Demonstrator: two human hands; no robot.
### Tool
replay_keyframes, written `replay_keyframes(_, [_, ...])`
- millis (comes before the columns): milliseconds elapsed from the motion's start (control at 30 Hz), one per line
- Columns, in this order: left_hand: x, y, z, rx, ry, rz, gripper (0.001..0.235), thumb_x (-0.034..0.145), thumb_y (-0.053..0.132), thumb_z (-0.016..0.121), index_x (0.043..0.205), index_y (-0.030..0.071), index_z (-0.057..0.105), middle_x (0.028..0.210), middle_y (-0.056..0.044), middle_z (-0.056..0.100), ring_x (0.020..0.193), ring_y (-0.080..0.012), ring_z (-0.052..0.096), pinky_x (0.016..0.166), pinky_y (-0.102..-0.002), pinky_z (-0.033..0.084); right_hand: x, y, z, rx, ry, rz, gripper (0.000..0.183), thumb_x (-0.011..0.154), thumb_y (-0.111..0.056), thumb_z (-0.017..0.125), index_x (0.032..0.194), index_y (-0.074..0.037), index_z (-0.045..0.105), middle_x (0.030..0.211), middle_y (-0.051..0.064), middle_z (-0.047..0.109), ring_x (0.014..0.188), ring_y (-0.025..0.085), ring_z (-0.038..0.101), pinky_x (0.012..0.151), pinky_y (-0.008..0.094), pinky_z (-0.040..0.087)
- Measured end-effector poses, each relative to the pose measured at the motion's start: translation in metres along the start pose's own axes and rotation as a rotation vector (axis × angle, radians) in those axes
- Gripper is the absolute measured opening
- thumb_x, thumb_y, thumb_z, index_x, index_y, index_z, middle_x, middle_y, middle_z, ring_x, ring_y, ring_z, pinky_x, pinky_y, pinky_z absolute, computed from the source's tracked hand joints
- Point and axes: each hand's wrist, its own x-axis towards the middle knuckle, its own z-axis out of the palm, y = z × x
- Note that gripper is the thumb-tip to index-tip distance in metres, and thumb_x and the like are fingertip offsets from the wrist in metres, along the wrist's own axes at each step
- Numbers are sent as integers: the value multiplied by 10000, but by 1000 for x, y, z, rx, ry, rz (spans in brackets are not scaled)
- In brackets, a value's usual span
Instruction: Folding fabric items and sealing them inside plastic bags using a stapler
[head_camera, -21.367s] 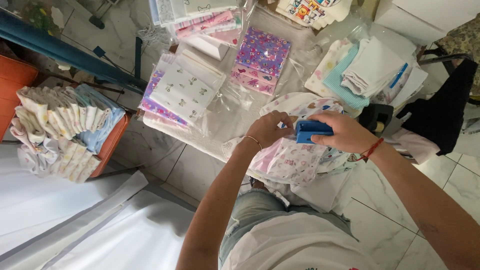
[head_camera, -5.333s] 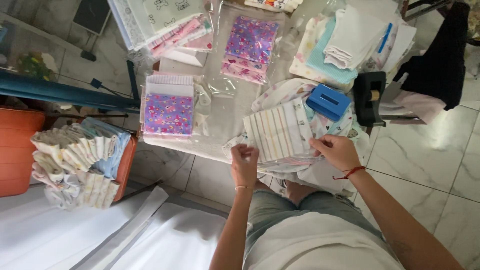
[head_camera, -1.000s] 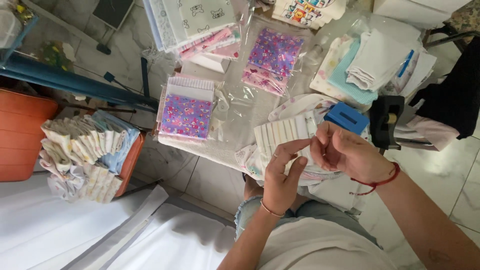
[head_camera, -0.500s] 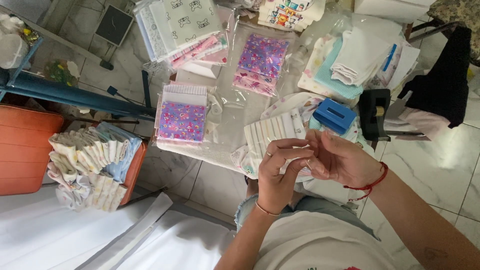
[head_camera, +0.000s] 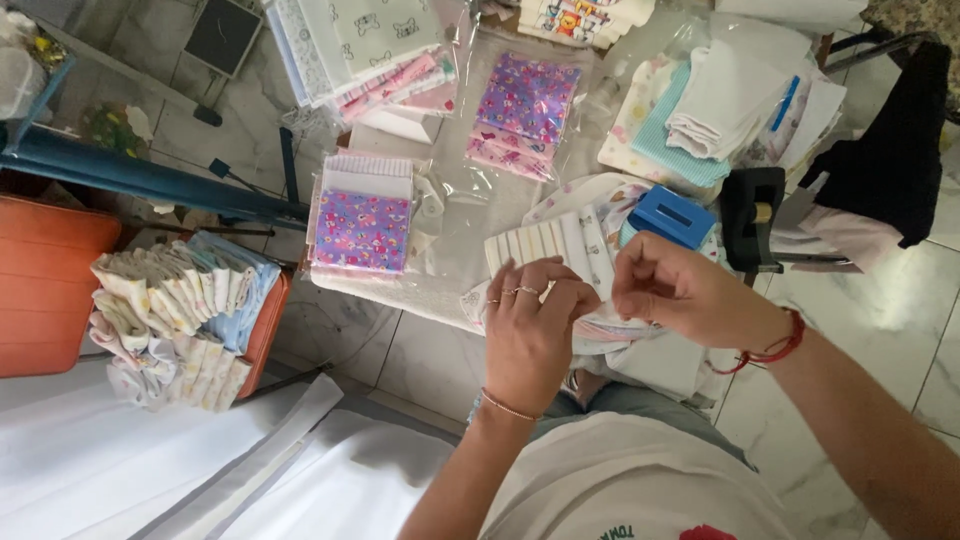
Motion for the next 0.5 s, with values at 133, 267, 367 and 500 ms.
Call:
replay_keyframes(133, [3, -1, -5, 109, -11, 62, 150, 797, 148, 567, 658, 169, 512, 788, 14, 497, 911, -186, 545, 940, -449, 328, 3, -28, 9, -465, 60, 63, 148, 752, -146, 622, 844, -90, 521, 620, 61, 632, 481, 139, 518, 463, 249, 431])
replay_keyframes(267, [3, -1, -5, 147, -17, 27, 178, 769, 87, 547, 623, 163, 479, 778, 7, 484, 902, -201, 541, 956, -487, 301, 8, -37, 16, -826, 40, 1, 154, 775, -152, 584, 917, -115, 533, 674, 68, 616, 563, 242, 596, 501, 329, 475])
replay_keyframes(367, [2, -2, -5, 179, -67, -23, 155, 705, 64, 565, 612, 157, 482, 786, -5, 484, 907, -220, 534, 976, -517, 257, 10, -39, 21, -1008, 39, -54, 86, 790, -168, 572, 867, -139, 547, 672, 30, 589, 647, 241, 601, 555, 327, 484])
replay_keyframes(500, [5, -3, -8, 218, -183, -90, 82, 638, 87, 597, 617, 129, 530, 765, -46, 509, 884, -264, 531, 1000, -558, 165, 11, -37, 22, -1137, 55, -125, 76, 758, -67, 555, 762, -142, 547, 675, 46, 549, 710, 268, 577, 593, 340, 476])
